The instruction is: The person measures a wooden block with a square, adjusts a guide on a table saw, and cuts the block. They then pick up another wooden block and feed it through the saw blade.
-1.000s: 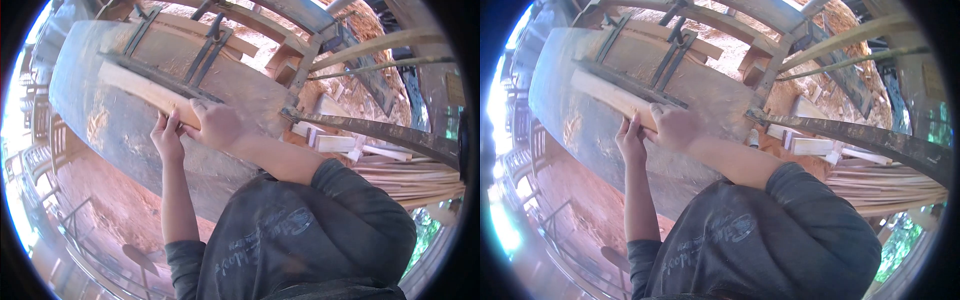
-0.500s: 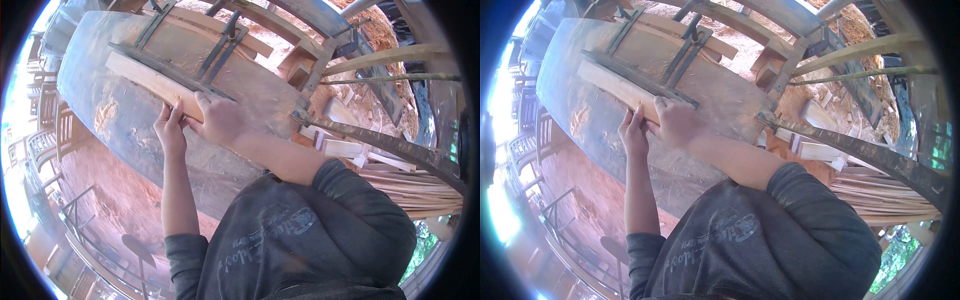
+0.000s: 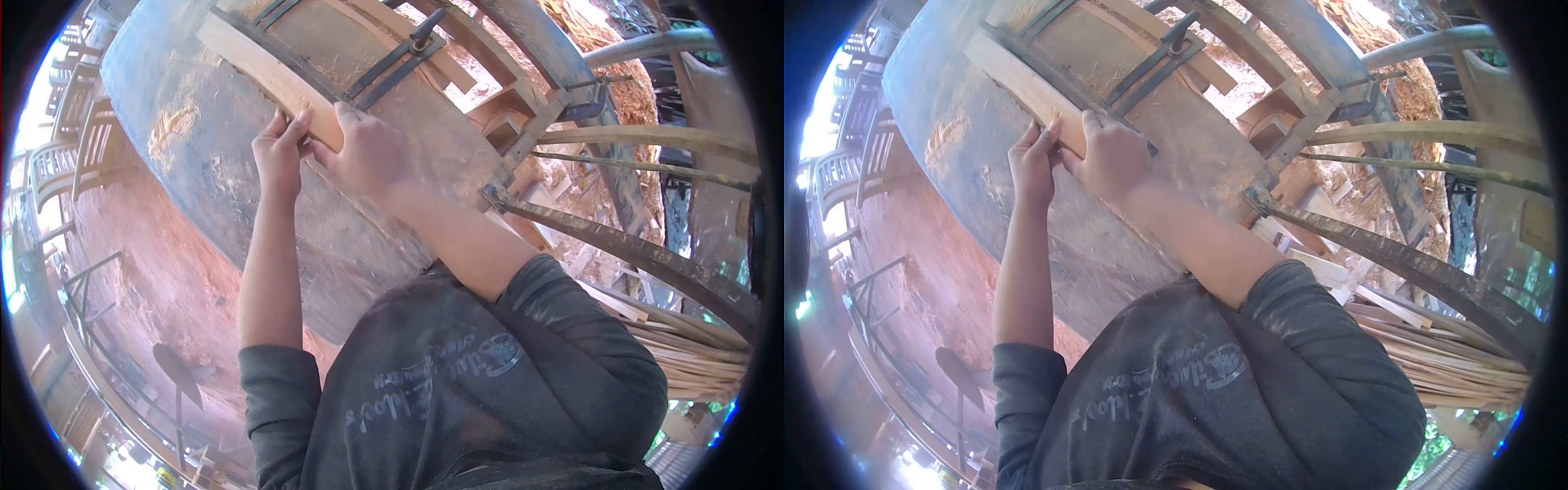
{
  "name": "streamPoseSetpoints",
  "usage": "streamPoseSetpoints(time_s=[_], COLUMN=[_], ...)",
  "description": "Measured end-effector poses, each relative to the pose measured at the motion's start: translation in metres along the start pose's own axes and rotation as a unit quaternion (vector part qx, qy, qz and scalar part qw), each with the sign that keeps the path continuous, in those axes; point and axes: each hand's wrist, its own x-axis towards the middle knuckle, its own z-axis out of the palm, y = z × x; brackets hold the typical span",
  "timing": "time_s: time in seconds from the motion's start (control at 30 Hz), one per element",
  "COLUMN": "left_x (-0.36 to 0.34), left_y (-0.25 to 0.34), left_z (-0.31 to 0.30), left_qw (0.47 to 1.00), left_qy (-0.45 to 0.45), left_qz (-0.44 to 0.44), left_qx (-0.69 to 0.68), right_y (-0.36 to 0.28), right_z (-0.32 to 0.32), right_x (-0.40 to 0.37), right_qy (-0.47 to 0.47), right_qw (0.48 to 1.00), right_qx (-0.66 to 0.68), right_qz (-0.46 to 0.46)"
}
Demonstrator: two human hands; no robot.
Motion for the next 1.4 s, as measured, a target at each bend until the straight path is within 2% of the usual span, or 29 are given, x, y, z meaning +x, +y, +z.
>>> streamPoseSetpoints(time_s=[0.23,0.33,0.43,0.73,0.83,1.03,1.13,1.23,1.4], left_x=[0.011,0.013,0.012,0.030,0.034,0.040,0.041,0.039,0.053], left_y=[0.002,-0.008,-0.003,-0.010,-0.010,-0.004,0.003,0.007,-0.003], left_z=[-0.004,-0.010,-0.005,-0.019,-0.019,-0.019,-0.017,-0.018,-0.027], left_qw=[1.000,1.000,1.000,0.999,0.999,0.998,0.999,0.999,0.998], left_qy=[0.009,-0.003,0.004,0.001,0.010,-0.003,-0.002,0.008,0.029], left_qz=[0.015,0.019,0.021,0.029,0.047,0.053,0.044,0.043,0.040], left_qx=[0.006,-0.011,-0.023,0.028,0.014,0.031,0.017,0.026,0.028], right_y=[0.009,0.017,0.027,0.016,-0.008,-0.020,-0.013,-0.015,-0.014], right_z=[0.010,-0.005,0.009,0.006,-0.017,-0.028,-0.014,-0.014,-0.001], right_x=[0.009,0.021,0.028,0.038,0.040,0.044,0.050,0.052,0.041], right_qy=[0.021,-0.080,-0.063,-0.070,-0.114,-0.130,-0.105,-0.133,-0.070], right_qw=[0.998,0.993,0.992,0.993,0.992,0.991,0.994,0.991,0.997], right_qx=[0.005,-0.016,0.011,0.013,0.048,0.015,0.014,-0.020,-0.030], right_qz=[-0.054,-0.081,-0.105,-0.095,-0.037,-0.028,-0.041,-0.024,-0.011])
